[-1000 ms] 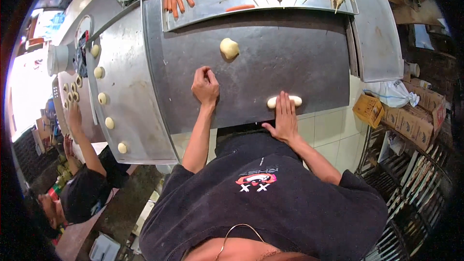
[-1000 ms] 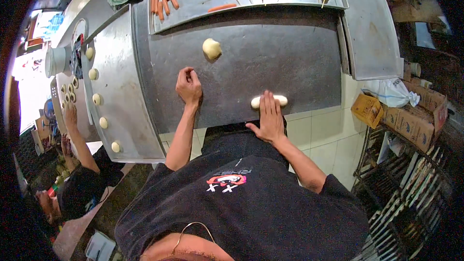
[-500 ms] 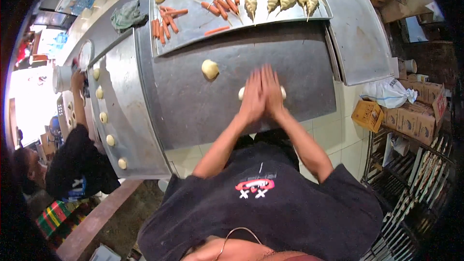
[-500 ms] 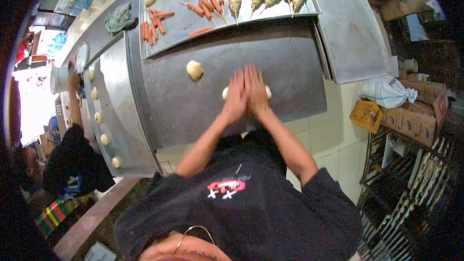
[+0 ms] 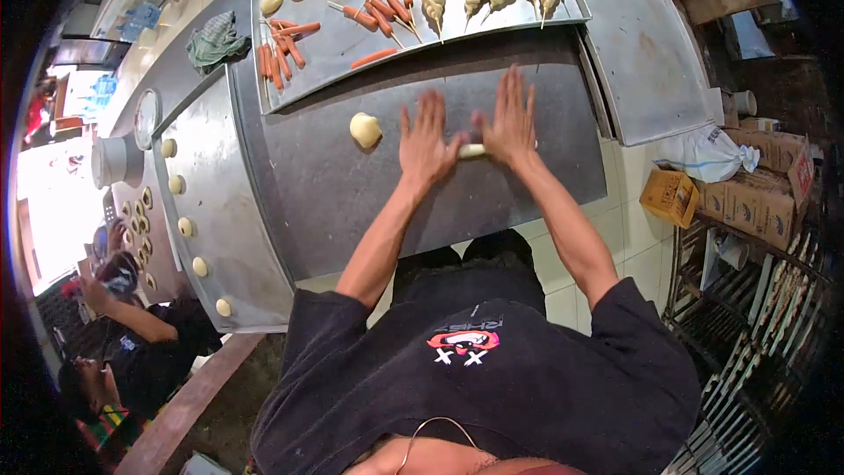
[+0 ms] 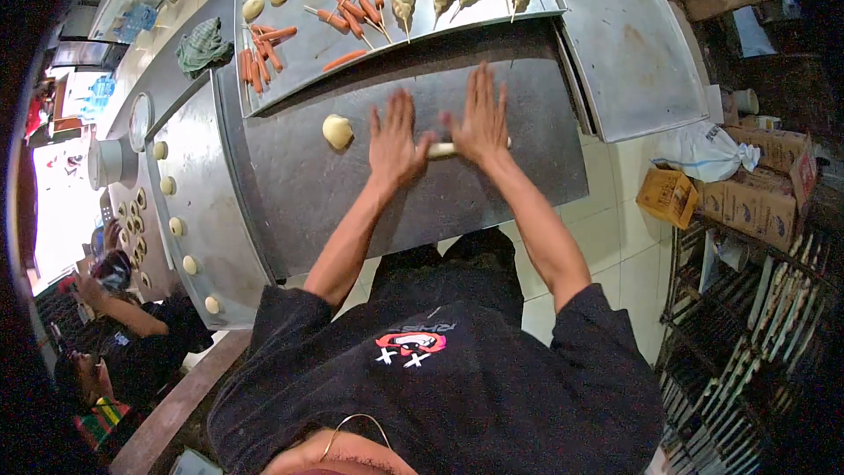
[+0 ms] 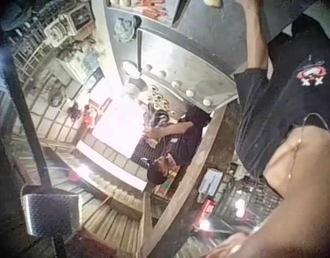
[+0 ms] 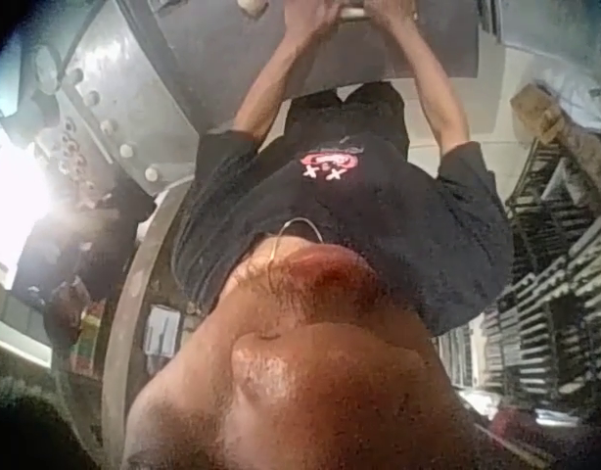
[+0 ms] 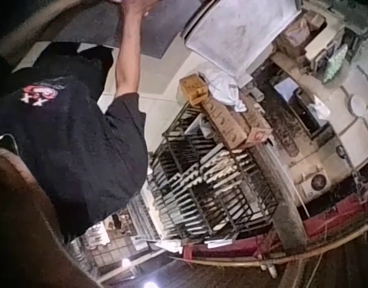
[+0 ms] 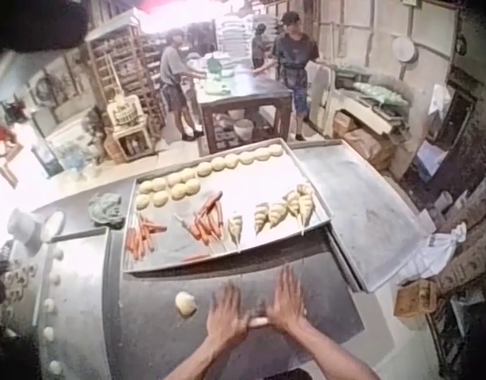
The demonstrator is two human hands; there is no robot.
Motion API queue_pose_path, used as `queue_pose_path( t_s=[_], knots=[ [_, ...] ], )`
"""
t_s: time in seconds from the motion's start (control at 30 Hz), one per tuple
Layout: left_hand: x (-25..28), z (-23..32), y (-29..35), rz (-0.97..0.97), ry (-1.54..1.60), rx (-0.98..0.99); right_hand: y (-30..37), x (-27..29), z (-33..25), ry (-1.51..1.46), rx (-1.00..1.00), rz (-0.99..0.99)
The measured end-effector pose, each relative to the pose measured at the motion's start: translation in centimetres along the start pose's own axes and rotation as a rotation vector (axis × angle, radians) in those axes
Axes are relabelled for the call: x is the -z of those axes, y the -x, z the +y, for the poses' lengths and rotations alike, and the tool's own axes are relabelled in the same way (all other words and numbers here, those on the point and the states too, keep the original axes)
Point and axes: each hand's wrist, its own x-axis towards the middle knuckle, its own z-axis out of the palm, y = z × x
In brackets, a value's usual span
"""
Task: Rolling out dough and wrapping it around sausages to prepare sausage rolls on a bakery workbench.
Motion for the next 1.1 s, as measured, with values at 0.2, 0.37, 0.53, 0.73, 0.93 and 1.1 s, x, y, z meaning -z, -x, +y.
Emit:
queue_pose_path(
  t_s=[0.2,0.37,0.53,0.73,0.93,1.1],
  knots=[
    [2.7,1.8,16.8,-0.252,0.157,-0.025,17.8,6.1,-1.8,-0.097,0.015,-0.391],
    [1.8,0.0,6.0,-0.091,0.069,0.121,6.8,3.6,0.5,0.158,-0.209,-0.168],
    [0.8,-3.4,-0.9,0.167,0.002,0.104,-1.6,0.2,3.5,0.044,-0.088,0.033],
    [3.8,-0.1,14.7,-0.131,0.171,0.076,14.1,6.2,2.5,-0.042,0.154,-0.316],
    [2.5,0.0,14.7,-0.137,0.101,0.237,13.7,5.5,2.7,0.015,0.017,-0.229],
    [0.3,-6.4,5.1,0.187,-0.036,0.487,-2.3,0.0,6.2,0.075,-0.145,0.022]
  ],
)
